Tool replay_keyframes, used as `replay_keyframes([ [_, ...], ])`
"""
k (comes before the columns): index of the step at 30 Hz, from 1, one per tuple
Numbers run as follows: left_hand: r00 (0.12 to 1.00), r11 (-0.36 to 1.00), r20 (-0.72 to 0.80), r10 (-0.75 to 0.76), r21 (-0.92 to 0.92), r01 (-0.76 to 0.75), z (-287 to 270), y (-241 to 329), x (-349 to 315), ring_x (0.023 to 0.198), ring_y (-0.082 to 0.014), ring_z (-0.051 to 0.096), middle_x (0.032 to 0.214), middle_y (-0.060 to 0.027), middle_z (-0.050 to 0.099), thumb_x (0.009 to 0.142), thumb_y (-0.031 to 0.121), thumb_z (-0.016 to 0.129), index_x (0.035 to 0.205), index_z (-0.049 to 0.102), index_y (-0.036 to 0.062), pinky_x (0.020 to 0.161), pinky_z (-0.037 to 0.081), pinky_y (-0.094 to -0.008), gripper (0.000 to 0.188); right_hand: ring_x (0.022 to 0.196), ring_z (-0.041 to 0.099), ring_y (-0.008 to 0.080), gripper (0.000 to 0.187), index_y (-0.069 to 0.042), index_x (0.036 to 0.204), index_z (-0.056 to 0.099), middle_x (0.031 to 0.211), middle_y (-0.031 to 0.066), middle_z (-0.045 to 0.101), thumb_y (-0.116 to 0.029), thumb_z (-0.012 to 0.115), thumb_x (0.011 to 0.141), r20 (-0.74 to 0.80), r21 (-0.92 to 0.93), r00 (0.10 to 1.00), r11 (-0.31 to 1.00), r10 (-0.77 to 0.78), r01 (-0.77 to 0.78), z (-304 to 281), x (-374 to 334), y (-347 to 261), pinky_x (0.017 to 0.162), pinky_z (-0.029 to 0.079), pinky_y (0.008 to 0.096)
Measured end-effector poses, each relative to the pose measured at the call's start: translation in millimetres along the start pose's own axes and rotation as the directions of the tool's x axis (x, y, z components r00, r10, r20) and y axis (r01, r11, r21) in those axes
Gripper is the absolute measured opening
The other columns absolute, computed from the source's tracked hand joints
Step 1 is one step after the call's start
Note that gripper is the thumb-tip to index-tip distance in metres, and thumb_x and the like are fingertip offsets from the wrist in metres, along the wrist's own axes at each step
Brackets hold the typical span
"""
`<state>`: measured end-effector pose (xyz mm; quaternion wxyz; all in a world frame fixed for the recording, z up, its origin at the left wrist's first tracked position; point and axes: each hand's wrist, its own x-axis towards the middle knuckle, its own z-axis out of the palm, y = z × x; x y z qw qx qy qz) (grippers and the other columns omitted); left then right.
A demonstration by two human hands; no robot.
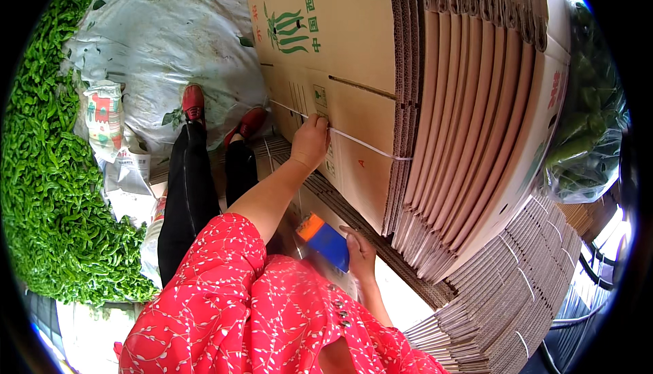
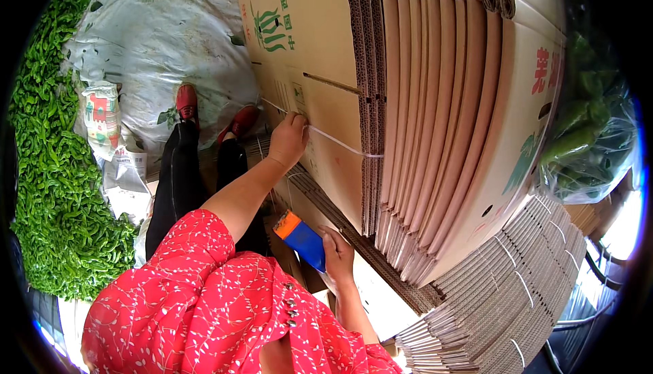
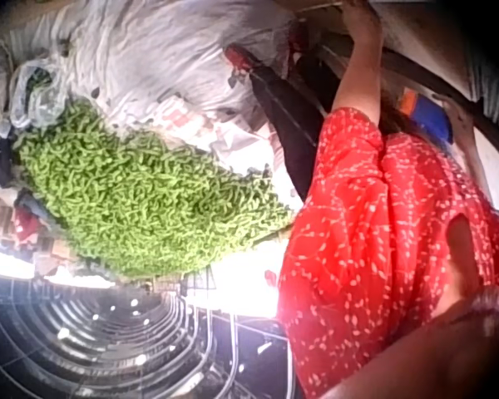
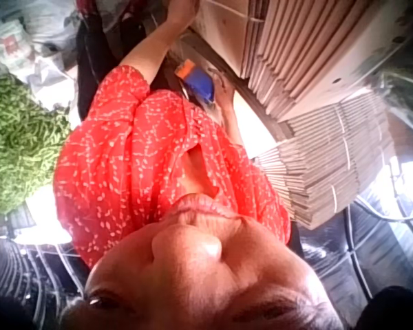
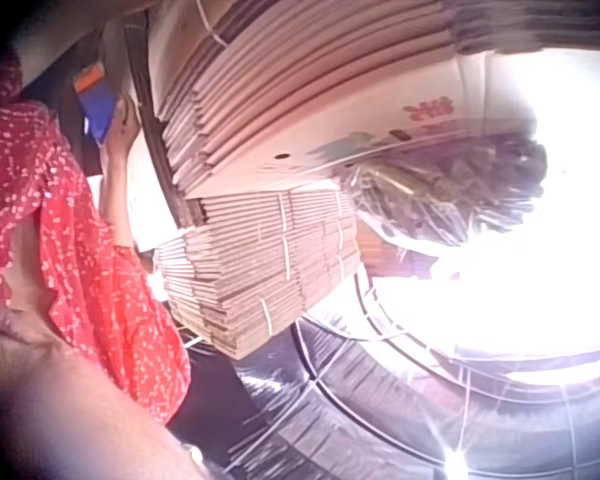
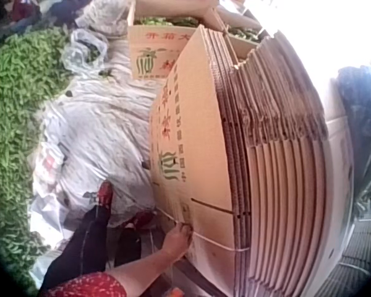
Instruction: The person assembles flat cardboard sheets into open boxes using a handheld tape dispenser. They repeatedly fold the flaps, apply tape to secure the seams, and place the finished boxes aside. The workspace contains large piles of green vegetables and stacks of flat cardboard.
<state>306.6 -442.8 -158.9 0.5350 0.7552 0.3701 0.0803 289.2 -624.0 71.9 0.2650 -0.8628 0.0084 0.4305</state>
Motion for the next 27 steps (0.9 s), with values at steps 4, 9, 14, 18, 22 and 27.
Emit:
replay_keyframes([
  [4,0.999,0.998,-0.016,0.041,0.038,-0.041,-1.4,0.6,3.9,0.081,-0.0371,0.059,0.092,-0.0146,0.055,0.077,0.006,0.063,0.091,0.056,0.0035,0.068,0.05,-0.044,0.016,0.065,0.044,0.0015,0.027,-0.007,0.114,0.066,0.077,-0.0063,0.057,-0.023,0.052,0.098,0.0,-0.05,1.0,0.998,-0.028,0.028,-1.8,4.2,3.6,0.059,0.036,0.018],
  [9,0.999,1.0,-0.02,0.027,-0.002,-0.027,-1.9,-1.2,2.9,0.078,-0.0372,0.06,0.091,-0.0145,0.056,0.077,0.006,0.063,0.089,0.056,0.0039,0.067,0.05,-0.0441,0.014,0.065,0.043,0.0014,0.027,-0.006,0.114,0.067,0.074,-0.0064,0.055,-0.022,0.052,0.098,-0.006,-0.051,0.998,0.996,-0.067,0.067,0.0,8.3,9.5,0.059,0.036,0.0184],
  [14,1.0,0.999,0.006,-0.03,-0.019,0.031,-2.3,0.3,1.3,0.079,-0.0368,0.061,0.092,-0.0143,0.058,0.077,0.006,0.063,0.091,0.058,0.0038,0.069,0.051,-0.0437,0.014,0.066,0.044,0.0015,0.027,-0.005,0.113,0.066,0.075,-0.0061,0.056,-0.021,0.052,0.098,0.0,-0.045,0.998,0.997,-0.063,0.063,3.2,10.2,5.3,0.059,0.036,0.0184],
  [18,1.0,0.999,-0.027,-0.001,-0.035,0.0,-0.7,-4.3,1.0,0.074,-0.037,0.06,0.091,-0.0157,0.056,0.079,0.008,0.062,0.089,0.057,0.0032,0.065,0.051,-0.0447,0.013,0.065,0.043,0.0011,0.026,-0.005,0.114,0.066,0.074,-0.0066,0.055,-0.02,0.051,0.098,0.02,-0.033,1.0,0.999,-0.02,0.021,3.4,11.0,-0.2,0.059,0.035,0.0181],
  [22,0.995,0.994,0.003,-0.097,-0.05,0.097,-2.7,5.0,4.3,0.08,-0.0378,0.06,0.091,-0.0149,0.058,0.077,0.005,0.062,0.089,0.059,0.004,0.069,0.05,-0.045,0.013,0.063,0.042,0.0009,0.026,-0.006,0.114,0.066,0.071,-0.0071,0.053,-0.021,0.052,0.098,-0.009,-0.037,0.995,0.995,-0.096,0.096,6.9,13.8,4.1,0.057,0.034,0.0183],
  [27,0.984,0.983,0.03,-0.176,-0.042,0.178,-2.7,11.6,9.5,0.078,-0.039,0.059,0.088,-0.0159,0.057,0.076,0.005,0.06,0.086,0.059,0.0047,0.068,0.048,-0.0472,0.011,0.067,0.044,0.0015,0.027,-0.005,0.113,0.066,0.078,-0.0051,0.058,-0.023,0.052,0.098,0.023,-0.026,0.999,0.999,-0.026,0.027,6.7,13.9,-3.2,0.061,0.036,0.0179],
])
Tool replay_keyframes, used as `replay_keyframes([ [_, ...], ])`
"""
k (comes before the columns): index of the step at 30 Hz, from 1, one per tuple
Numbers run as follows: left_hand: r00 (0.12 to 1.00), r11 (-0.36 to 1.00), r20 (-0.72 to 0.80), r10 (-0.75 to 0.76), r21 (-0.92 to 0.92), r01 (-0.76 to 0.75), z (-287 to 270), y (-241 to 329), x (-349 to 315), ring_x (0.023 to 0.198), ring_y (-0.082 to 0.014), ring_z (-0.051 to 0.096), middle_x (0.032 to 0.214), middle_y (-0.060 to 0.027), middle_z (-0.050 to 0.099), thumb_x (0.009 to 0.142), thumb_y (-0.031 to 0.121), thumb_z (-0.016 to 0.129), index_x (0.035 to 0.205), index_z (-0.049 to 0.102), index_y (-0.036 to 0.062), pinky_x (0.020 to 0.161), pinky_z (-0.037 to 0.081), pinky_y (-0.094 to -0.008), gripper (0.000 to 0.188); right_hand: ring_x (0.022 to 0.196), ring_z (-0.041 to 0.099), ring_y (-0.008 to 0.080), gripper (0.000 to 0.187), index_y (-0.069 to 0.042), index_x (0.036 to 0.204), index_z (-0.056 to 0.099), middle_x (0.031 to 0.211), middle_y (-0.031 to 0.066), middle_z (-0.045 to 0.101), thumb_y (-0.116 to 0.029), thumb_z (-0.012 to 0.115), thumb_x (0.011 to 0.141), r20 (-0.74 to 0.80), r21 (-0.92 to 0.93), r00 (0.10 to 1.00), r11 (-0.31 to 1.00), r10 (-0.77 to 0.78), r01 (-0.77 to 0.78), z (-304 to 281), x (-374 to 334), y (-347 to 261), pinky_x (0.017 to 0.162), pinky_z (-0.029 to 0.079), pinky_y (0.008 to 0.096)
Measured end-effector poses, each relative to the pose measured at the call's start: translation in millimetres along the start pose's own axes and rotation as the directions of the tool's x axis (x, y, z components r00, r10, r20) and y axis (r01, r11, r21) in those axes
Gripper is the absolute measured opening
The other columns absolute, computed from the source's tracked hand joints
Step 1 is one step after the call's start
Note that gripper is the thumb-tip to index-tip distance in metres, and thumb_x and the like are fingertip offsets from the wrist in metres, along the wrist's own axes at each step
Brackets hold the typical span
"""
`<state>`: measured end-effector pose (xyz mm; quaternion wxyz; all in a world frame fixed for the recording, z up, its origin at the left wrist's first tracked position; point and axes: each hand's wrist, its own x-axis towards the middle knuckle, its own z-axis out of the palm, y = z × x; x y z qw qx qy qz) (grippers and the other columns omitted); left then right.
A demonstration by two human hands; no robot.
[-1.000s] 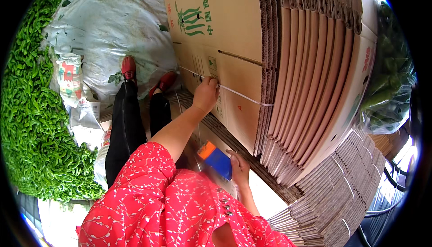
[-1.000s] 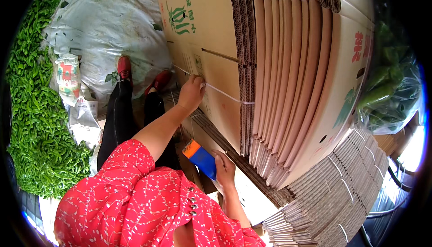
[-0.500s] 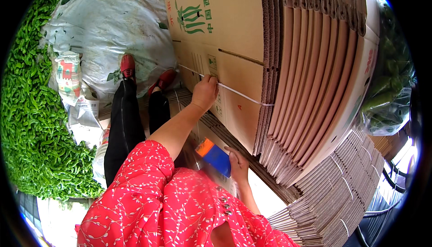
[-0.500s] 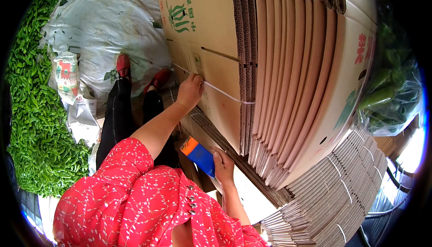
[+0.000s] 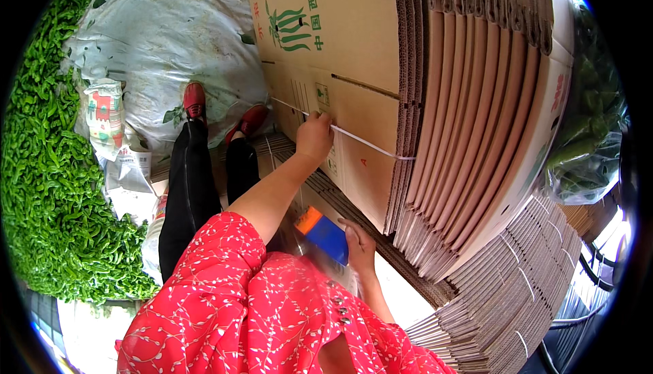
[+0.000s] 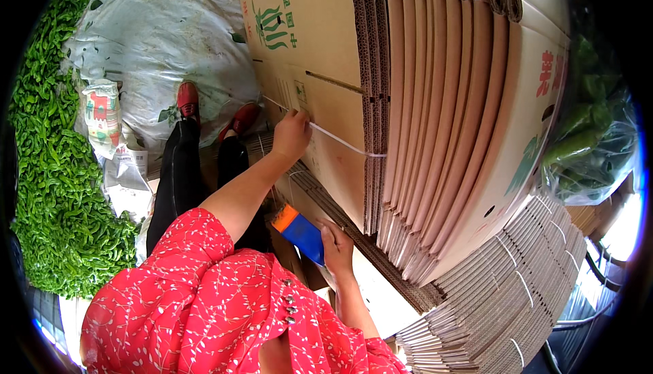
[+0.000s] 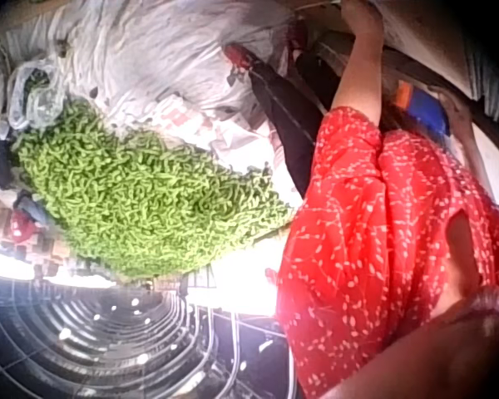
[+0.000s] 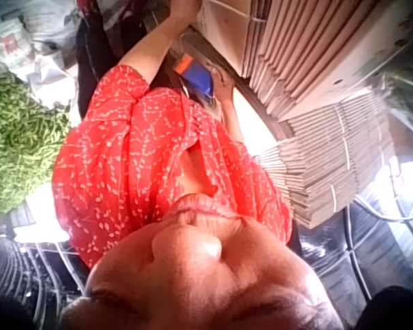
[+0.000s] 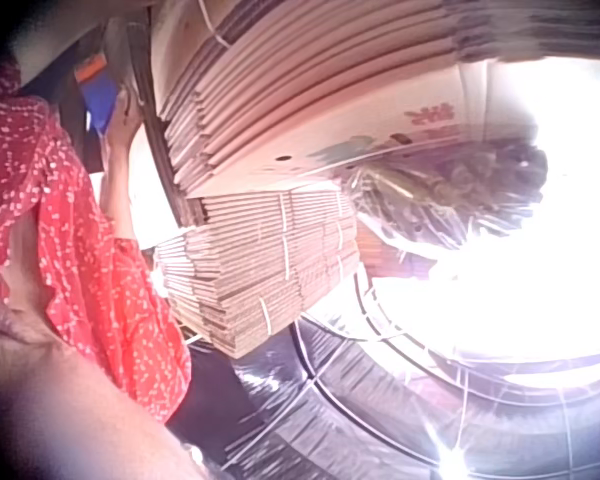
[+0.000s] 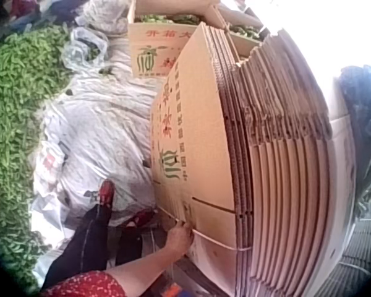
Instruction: The person assembles flat cardboard sheets into open boxes using a handheld tape dispenser. They repeatedly fold the flaps, apply tape to secure the seams, and place the finished boxes aside. The workspace contains large piles of green vegetables and stacks of flat cardboard.
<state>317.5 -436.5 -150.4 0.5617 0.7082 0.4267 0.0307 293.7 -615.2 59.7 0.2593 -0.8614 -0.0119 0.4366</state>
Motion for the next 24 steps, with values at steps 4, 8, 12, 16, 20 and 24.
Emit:
replay_keyframes([
  [4,1.0,0.999,-0.025,0.005,-0.045,-0.006,3.7,-4.7,1.1,0.078,-0.0386,0.058,0.085,-0.0158,0.056,0.074,0.006,0.061,0.084,0.059,0.0045,0.068,0.048,-0.0463,0.01,0.069,0.046,0.0016,0.028,-0.005,0.113,0.066,0.081,-0.0048,0.06,-0.024,0.052,0.098,-0.014,0.008,1.0,1.0,-0.024,0.024,4.4,1.1,-4.8,0.063,0.038,0.0178],
  [8,0.999,0.989,-0.029,-0.036,-0.145,0.032,2.9,-4.2,1.7,0.079,-0.0375,0.059,0.083,-0.0155,0.056,0.074,0.006,0.061,0.082,0.059,0.0045,0.068,0.047,-0.0449,0.009,0.074,0.049,0.0029,0.029,-0.004,0.113,0.066,0.088,-0.0029,0.063,-0.026,0.053,0.098,-0.012,0.01,1.0,1.0,-0.006,0.006,3.7,-0.4,-7.6,0.068,0.04,0.019],
  [12,0.991,0.993,-0.134,-0.005,-0.116,-0.01,0.0,-25.3,15.5,0.079,-0.0358,0.06,0.085,-0.0168,0.059,0.073,0.006,0.06,0.083,0.061,0.0041,0.07,0.048,-0.0427,0.011,0.081,0.052,0.005,0.03,-0.004,0.112,0.066,0.097,0.0001,0.066,-0.026,0.053,0.098,-0.009,0.005,1.0,1.0,-0.002,0.002,2.9,-3.2,-4.6,0.074,0.042,0.0207],
  [16,0.968,0.964,-0.114,-0.222,-0.173,0.201,-16.5,-87.0,21.8,0.084,-0.0362,0.062,0.091,-0.0176,0.062,0.075,0.008,0.06,0.093,0.065,0.0028,0.074,0.05,-0.0405,0.02,0.084,0.054,0.0062,0.029,-0.004,0.112,0.066,0.098,0.0011,0.067,-0.025,0.052,0.098,-0.027,0.001,1.0,1.0,-0.001,0.001,1.8,-7.0,-5.6,0.075,0.042,0.0214],
  [20,0.915,0.732,0.273,-0.296,-0.551,0.401,-28.2,-82.5,19.2,0.075,-0.021,0.059,0.084,-0.0086,0.059,0.078,0.004,0.057,0.089,0.063,0.0007,0.069,0.049,-0.0319,0.013,0.088,0.057,0.0082,0.028,-0.003,0.113,0.066,0.099,0.0043,0.067,-0.023,0.052,0.097,0.0,0.051,0.996,0.994,0.094,-0.094,5.2,-7.4,-3.7,0.08,0.043,0.0228],
  [24,0.954,0.905,0.3,-0.027,-0.398,0.151,-22.5,-62.4,21.2,0.076,-0.023,0.06,0.086,-0.0094,0.058,0.08,0.003,0.056,0.088,0.06,0.0009,0.073,0.049,-0.0328,0.009,0.096,0.061,0.0115,0.028,-0.001,0.114,0.064,0.102,0.0089,0.069,-0.019,0.053,0.096,0.024,0.063,0.996,0.995,0.082,-0.084,10.3,-3.7,-1.1,0.086,0.045,0.0247],
])
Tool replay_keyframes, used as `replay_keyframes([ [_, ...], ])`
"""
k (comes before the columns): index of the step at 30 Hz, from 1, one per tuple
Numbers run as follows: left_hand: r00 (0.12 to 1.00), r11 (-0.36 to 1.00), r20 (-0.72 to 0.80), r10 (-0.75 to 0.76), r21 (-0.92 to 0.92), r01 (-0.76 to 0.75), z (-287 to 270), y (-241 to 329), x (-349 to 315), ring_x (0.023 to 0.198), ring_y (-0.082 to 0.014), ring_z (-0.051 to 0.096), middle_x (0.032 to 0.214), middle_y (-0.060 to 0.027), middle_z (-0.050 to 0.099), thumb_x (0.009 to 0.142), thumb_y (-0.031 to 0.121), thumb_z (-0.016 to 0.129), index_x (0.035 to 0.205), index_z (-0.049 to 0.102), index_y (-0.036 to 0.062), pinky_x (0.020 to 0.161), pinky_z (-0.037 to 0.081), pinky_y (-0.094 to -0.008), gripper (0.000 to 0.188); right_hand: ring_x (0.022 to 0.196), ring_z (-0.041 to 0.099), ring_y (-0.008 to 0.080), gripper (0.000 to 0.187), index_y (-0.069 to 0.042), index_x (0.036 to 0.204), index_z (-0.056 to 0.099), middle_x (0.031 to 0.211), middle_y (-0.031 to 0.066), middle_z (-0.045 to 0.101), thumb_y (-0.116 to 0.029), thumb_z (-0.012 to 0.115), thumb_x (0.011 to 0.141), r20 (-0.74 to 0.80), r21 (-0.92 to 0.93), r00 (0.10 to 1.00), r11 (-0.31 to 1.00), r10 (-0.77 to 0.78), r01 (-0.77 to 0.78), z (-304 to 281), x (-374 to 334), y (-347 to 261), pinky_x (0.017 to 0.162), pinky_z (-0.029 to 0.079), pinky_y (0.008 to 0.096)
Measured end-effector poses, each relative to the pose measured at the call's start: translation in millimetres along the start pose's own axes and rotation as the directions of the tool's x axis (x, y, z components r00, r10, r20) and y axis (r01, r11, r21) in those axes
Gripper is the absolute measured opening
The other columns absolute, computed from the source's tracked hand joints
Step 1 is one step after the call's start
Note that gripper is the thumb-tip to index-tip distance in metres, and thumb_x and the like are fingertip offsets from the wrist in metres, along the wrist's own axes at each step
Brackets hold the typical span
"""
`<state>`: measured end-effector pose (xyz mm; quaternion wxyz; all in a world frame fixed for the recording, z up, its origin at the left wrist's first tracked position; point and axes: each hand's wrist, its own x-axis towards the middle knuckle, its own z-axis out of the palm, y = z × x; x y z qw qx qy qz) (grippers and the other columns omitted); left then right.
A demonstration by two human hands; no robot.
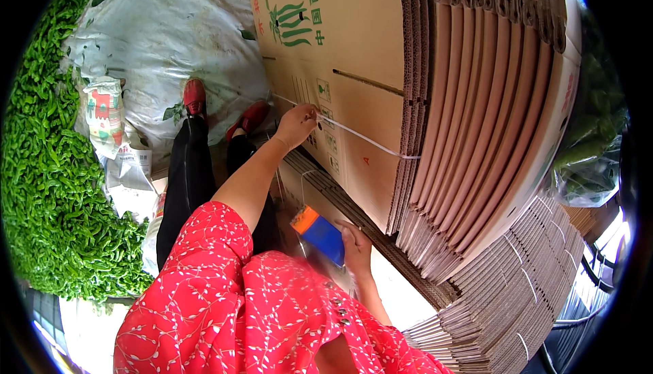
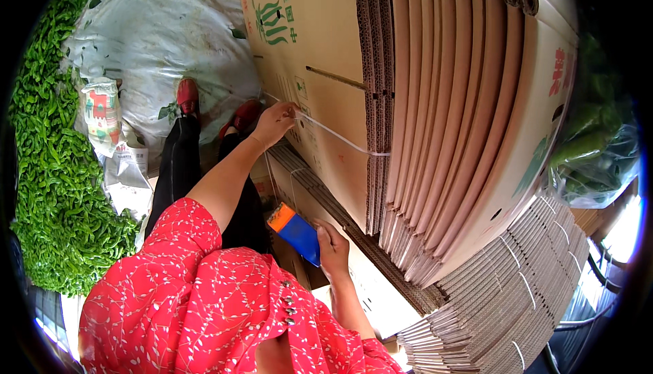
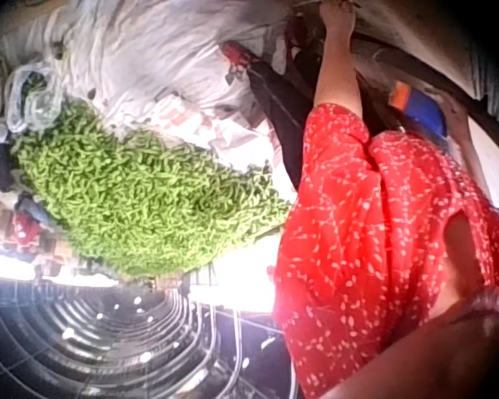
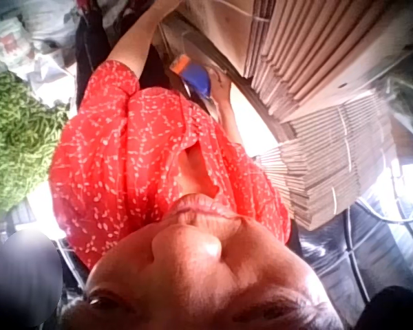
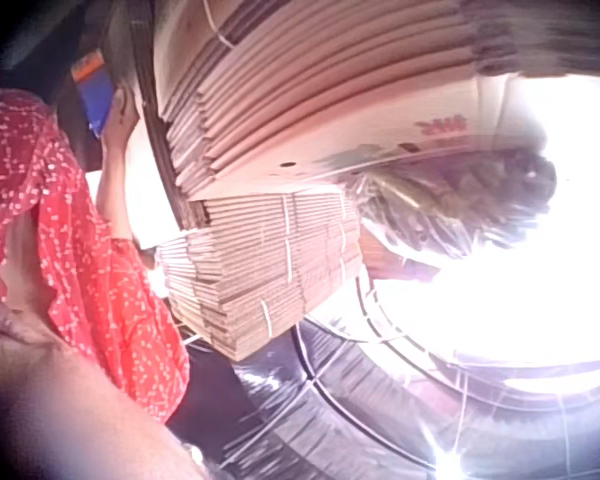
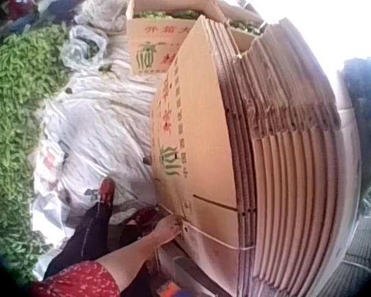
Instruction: The person assembles flat cardboard sheets into open boxes using a handheld tape dispenser. They repeatedly fold the flaps, apply tape to secure the seams, and place the finished boxes aside. The workspace contains large piles of green vegetables and stacks of flat cardboard.
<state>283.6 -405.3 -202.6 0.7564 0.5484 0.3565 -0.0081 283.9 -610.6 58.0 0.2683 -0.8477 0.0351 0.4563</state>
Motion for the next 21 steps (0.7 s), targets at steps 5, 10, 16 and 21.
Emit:
replay_keyframes([
  [5,0.991,0.971,0.053,0.125,0.197,-0.133,7.6,14.1,-3.7,0.084,-0.0334,0.059,0.091,-0.0133,0.058,0.075,0.004,0.058,0.093,0.058,0.002,0.077,0.049,-0.0367,0.017,0.098,0.061,0.0134,0.028,0.0,0.115,0.063,0.104,0.0098,0.069,-0.018,0.053,0.096,0.0,-0.047,0.999,0.998,-0.033,0.033,-0.4,1.7,1.2,0.088,0.045,0.0262],
  [10,0.947,0.858,-0.095,0.308,0.457,-0.233,28.2,13.7,-4.7,0.084,-0.0356,0.055,0.092,-0.0126,0.056,0.075,0.006,0.063,0.095,0.056,0.005,0.073,0.047,-0.0434,0.021,0.096,0.06,0.0117,0.028,-0.001,0.115,0.064,0.103,0.0084,0.068,-0.019,0.054,0.096,-0.051,-0.018,0.997,0.998,-0.066,0.065,5.8,7.8,-8.3,0.087,0.045,0.0261],
  [16,0.878,0.803,-0.189,0.441,0.52,-0.292,27.6,10.8,-4.2,0.087,-0.0342,0.058,0.093,-0.0109,0.056,0.077,0.004,0.062,0.091,0.056,0.0077,0.071,0.05,-0.0438,0.016,0.091,0.057,0.0085,0.029,0.0,0.115,0.063,0.101,0.0054,0.067,-0.021,0.055,0.096,-0.014,-0.022,1.0,1.0,0.007,-0.007,10.6,20.8,-4.9,0.082,0.045,0.0239],
  [21,0.93,0.873,-0.174,0.325,0.433,-0.224,30.5,2.1,-6.3,0.08,-0.0344,0.06,0.092,-0.01,0.057,0.078,0.004,0.062,0.092,0.056,0.0076,0.066,0.05,-0.0426,0.016,0.095,0.059,0.0103,0.03,0.0,0.115,0.063,0.102,0.007,0.068,-0.022,0.056,0.096,0.01,0.015,1.0,1.0,-0.007,0.007,31.7,35.4,11.8,0.086,0.045,0.0249],
])
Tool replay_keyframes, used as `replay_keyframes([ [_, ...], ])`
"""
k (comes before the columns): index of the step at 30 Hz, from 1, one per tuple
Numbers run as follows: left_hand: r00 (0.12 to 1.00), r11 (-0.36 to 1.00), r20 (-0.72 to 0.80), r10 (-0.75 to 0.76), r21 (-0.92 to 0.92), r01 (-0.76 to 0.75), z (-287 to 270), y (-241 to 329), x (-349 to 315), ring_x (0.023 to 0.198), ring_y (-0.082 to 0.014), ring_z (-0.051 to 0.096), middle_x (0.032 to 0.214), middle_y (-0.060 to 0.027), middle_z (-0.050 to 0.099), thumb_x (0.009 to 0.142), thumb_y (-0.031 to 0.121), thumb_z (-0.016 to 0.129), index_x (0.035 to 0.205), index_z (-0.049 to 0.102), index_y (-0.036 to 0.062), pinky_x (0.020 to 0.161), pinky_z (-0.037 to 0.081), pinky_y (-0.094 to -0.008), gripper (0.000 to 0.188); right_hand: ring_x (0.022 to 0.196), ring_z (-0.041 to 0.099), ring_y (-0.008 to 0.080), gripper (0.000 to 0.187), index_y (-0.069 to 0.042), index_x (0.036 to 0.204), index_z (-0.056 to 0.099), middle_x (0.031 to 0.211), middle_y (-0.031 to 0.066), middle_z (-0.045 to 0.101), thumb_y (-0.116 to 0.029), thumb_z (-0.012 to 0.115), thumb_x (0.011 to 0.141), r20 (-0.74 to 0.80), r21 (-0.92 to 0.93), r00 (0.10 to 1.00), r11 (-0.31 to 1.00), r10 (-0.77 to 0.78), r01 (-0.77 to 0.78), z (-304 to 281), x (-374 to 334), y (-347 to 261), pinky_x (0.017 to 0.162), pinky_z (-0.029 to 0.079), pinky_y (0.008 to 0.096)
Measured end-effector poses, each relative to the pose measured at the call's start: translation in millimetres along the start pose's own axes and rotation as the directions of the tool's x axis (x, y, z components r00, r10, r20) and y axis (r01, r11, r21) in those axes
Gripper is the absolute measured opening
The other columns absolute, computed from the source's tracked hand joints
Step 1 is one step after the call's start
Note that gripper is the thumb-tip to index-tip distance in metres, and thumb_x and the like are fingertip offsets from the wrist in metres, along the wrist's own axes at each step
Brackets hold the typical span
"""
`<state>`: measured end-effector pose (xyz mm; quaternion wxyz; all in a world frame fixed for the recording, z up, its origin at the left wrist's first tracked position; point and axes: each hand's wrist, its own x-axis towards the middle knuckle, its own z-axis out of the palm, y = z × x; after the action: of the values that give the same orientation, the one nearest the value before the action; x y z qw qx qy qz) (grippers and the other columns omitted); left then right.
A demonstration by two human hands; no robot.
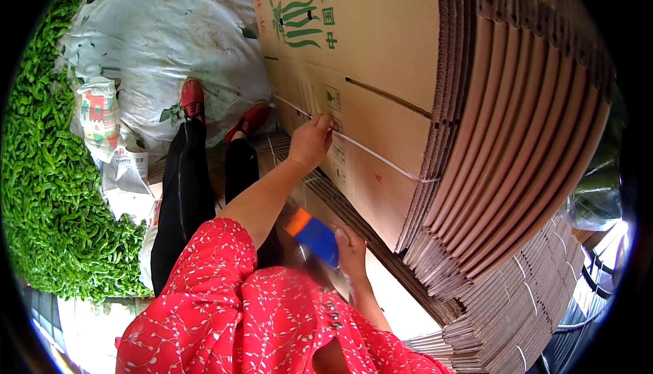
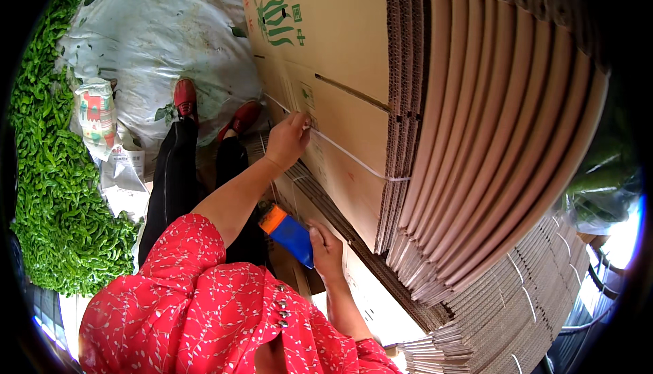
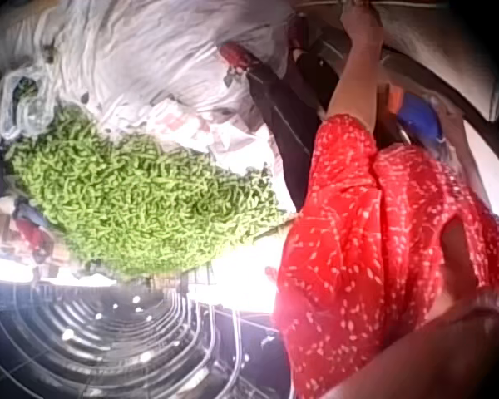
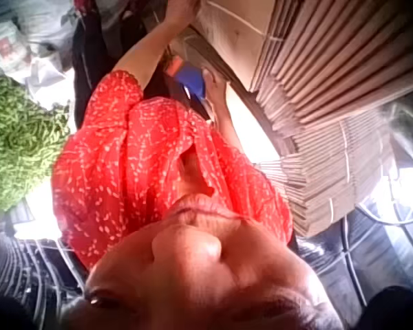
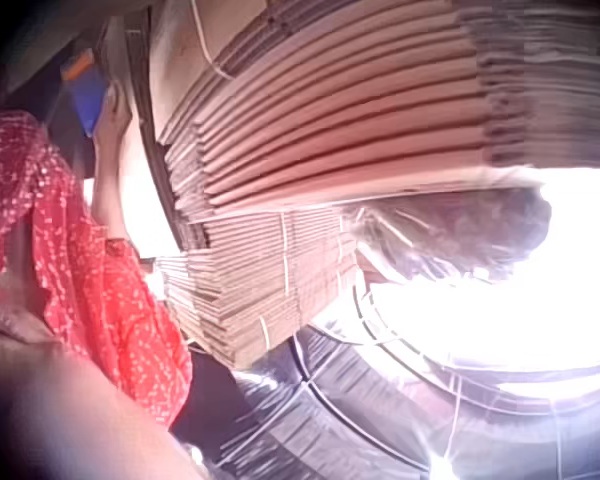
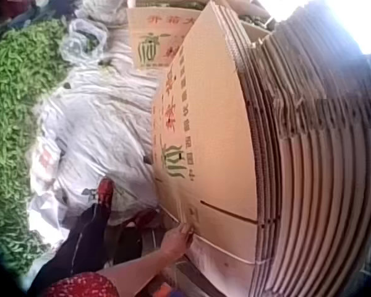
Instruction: The person assembles flat cardboard sheets into open boxes using a handheld tape dispenser. They repeatedly fold the flaps, apply tape to secure the seams, and place the finished boxes aside. The workspace contains large piles of green vegetables and stacks of flat cardboard.
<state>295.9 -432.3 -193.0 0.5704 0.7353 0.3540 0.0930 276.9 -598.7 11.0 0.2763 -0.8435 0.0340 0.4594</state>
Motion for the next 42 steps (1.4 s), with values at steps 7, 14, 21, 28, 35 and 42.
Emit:
replay_keyframes([
  [7,0.994,0.994,-0.015,0.107,0.006,-0.107,0.9,-7.9,-0.6,0.076,-0.0342,0.061,0.09,-0.0095,0.057,0.077,0.004,0.062,0.093,0.056,0.0078,0.064,0.05,-0.0412,0.017,0.098,0.06,0.0133,0.032,0.0,0.117,0.062,0.107,0.0096,0.067,-0.022,0.058,0.094,0.037,0.001,0.999,1.0,0.024,-0.024,27.9,21.5,20.7,0.088,0.045,0.0267],
  [14,0.964,0.977,0.168,0.206,-0.083,-0.195,-12.0,-24.7,5.4,0.075,-0.0331,0.061,0.089,-0.0098,0.058,0.077,0.005,0.061,0.094,0.056,0.0076,0.063,0.05,-0.0408,0.019,0.083,0.056,0.0089,0.045,-0.002,0.132,0.051,0.093,0.0045,0.063,-0.019,0.059,0.091,0.056,0.105,0.983,0.978,0.176,-0.181,34.0,59.9,0.8,0.079,0.044,0.0237],
  [21,0.875,0.957,0.39,0.286,-0.166,-0.239,-29.5,-31.6,16.4,0.074,-0.0326,0.061,0.085,-0.0099,0.057,0.077,0.007,0.061,0.096,0.057,0.0085,0.063,0.05,-0.0414,0.02,0.078,0.052,0.0055,0.04,-0.002,0.129,0.054,0.087,-0.0003,0.06,-0.017,0.059,0.092,-0.049,0.151,0.996,0.986,0.079,-0.071,49.8,78.1,14.0,0.072,0.042,0.0206],
  [28,0.825,0.927,0.44,0.356,-0.281,-0.25,-44.0,-39.5,21.8,0.074,-0.032,0.06,0.084,-0.009,0.056,0.08,0.005,0.06,0.093,0.06,0.0073,0.064,0.05,-0.0405,0.013,0.071,0.05,0.0043,0.045,-0.002,0.133,0.05,0.079,-0.0015,0.058,-0.017,0.058,0.091,-0.108,0.143,0.992,0.989,0.062,-0.047,57.4,77.3,15.2,0.067,0.041,0.0194],
  [35,0.784,0.932,0.51,0.355,-0.26,-0.253,-43.9,-40.5,29.4,0.076,-0.0322,0.061,0.085,-0.0102,0.057,0.08,0.005,0.06,0.092,0.061,0.0055,0.064,0.05,-0.0401,0.012,0.06,0.04,0.0016,0.064,-0.001,0.144,0.033,0.064,-0.0044,0.046,-0.02,0.059,0.089,-0.067,0.44,0.996,0.894,-0.059,0.083,30.3,92.6,-61.4,0.056,0.031,0.0166],
  [42,0.93,0.885,0.316,0.187,-0.465,-0.02,-33.0,-51.3,20.1,0.077,-0.025,0.063,0.088,-0.0087,0.06,0.084,0.005,0.061,0.101,0.06,0.0048,0.064,0.051,-0.0363,0.017,0.065,0.041,0.0028,0.04,-0.002,0.13,0.054,0.072,-0.0048,0.048,-0.019,0.054,0.094,-0.03,0.3,0.998,0.952,-0.058,0.065,36.0,127.4,-61.3,0.059,0.033,0.0178],
])
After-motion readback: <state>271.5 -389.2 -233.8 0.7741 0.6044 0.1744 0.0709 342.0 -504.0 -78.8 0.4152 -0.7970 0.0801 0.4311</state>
